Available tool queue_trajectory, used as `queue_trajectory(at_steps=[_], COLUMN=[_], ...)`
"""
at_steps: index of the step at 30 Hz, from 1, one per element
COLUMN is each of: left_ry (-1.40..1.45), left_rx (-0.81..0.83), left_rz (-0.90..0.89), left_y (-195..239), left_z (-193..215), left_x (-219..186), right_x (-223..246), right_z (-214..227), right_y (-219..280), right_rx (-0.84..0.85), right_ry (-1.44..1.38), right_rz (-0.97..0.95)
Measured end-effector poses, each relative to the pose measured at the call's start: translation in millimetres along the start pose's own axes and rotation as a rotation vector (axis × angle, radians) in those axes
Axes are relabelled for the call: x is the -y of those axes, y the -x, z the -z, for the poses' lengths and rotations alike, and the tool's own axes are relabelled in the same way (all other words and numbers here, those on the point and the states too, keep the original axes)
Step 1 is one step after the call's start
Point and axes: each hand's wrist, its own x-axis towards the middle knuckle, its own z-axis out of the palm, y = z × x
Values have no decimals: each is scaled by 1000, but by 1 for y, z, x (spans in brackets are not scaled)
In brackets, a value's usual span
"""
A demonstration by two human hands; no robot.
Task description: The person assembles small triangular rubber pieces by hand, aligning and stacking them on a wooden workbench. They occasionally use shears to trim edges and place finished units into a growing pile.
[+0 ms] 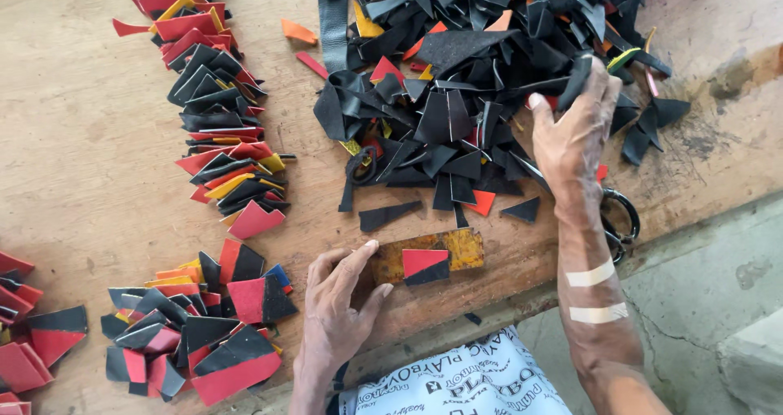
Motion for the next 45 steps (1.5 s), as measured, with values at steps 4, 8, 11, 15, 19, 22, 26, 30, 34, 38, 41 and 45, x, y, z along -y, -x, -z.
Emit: queue_trajectory(at_steps=[4, 8, 11, 15, 19, 22, 26, 30, 34, 38, 41, 45], left_ry=[12, -5, -14, -9, -15, -2, 5, -2, 1, -8, -4, -5], left_rx=[3, 3, -4, 5, -11, 11, 5, 7, 8, 12, 7, 9], left_rz=[15, -5, -30, -21, -28, -41, -36, -36, -22, -10, -11, -8], left_y=[0, 0, -1, 0, 0, 2, 1, 0, 1, 2, 2, 1], left_z=[0, 1, 1, 2, 1, 3, 4, 4, 2, 2, 3, 3], left_x=[-1, -2, -2, -4, -3, 0, -2, -3, -3, -4, -5, -5], right_x=[11, 34, 47, 46, 40, 39, 41, 41, 42, 42, 39, 25], right_z=[3, -6, -19, -21, -8, 8, 22, 10, 5, 8, 8, 11], right_y=[12, 23, 22, 15, 10, 12, 31, 48, 49, 47, 48, 50], right_rx=[-85, 209, 235, 210, 240, 364, 605, 756, 785, 860, 898, 923], right_ry=[35, -67, -151, -212, -468, -772, -797, -778, -729, -712, -724, -752], right_rz=[274, 346, 284, 262, 69, -119, -139, -263, -413, -367, -382, -222])
